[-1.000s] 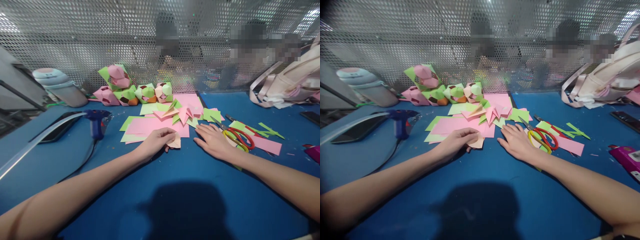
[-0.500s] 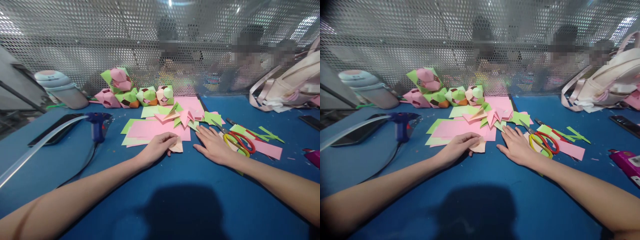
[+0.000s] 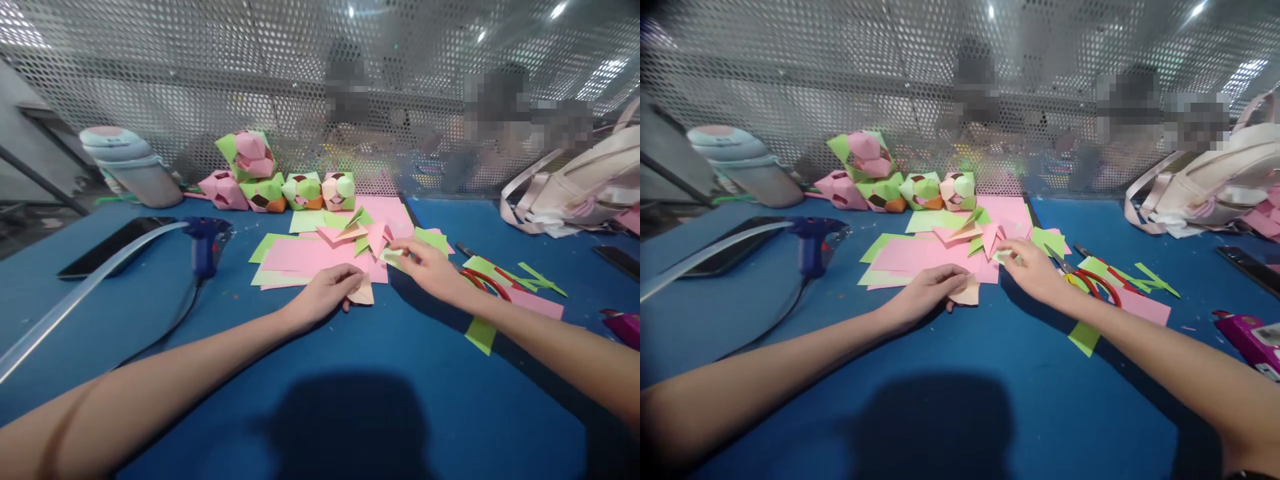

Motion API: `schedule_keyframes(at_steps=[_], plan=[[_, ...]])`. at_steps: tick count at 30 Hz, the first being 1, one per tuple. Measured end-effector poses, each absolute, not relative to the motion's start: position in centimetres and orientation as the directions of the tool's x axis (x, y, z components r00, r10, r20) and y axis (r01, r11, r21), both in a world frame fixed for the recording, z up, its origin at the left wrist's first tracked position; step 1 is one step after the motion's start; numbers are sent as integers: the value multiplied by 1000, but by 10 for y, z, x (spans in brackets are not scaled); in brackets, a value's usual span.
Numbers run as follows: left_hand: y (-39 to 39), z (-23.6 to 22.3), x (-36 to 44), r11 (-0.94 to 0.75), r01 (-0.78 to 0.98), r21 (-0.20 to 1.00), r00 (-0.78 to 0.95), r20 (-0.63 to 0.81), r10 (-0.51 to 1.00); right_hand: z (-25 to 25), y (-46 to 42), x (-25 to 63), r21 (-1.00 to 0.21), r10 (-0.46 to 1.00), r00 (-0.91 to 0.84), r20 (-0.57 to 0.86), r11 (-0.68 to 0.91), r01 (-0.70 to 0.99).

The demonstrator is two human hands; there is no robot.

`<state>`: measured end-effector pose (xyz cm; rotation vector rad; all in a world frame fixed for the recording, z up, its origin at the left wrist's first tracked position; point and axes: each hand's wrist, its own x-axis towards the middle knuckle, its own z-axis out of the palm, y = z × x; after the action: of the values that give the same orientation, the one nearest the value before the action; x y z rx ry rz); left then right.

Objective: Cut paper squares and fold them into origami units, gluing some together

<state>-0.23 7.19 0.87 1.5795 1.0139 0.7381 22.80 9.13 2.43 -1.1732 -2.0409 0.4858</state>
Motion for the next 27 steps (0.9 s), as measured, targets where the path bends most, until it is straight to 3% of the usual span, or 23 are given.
schedule_keyframes(at_steps=[2, 3, 9, 14, 19, 21, 22, 25, 27], plan=[[72, 7, -3, -84, 226, 970, 449, -27, 893, 27, 108, 216, -785, 950, -250, 188, 298, 543], [72, 6, -4, -89, 227, 970, 450, -23, 893, 27, 115, 210, -802, 959, -241, 147, 258, 539], [76, 12, -9, -155, 308, 939, 433, 6, 901, 21, 122, 203, -830, 978, -199, 66, 165, 533], [92, 22, -27, -322, 517, 793, 307, 179, 935, 29, 96, 224, -828, 988, -108, 110, 151, 540], [102, 28, -40, -468, 723, 508, 252, 437, 863, 23, 66, 235, -760, 938, -86, 337, 325, 563], [94, 33, -36, -504, 724, 471, 242, 511, 825, 16, 56, 235, -664, 867, -111, 486, 449, 598], [88, 35, -32, -512, 680, 525, 238, 502, 831, 12, 52, 235, -574, 809, -150, 568, 520, 633], [66, 38, -16, -290, 377, 879, 280, 190, 941, 4, 45, 235, -214, 577, -373, 727, 706, 675], [55, 36, -6, -133, 235, 963, 336, 48, 941, 0, 42, 235, -25, 461, -518, 721, 764, 645]])
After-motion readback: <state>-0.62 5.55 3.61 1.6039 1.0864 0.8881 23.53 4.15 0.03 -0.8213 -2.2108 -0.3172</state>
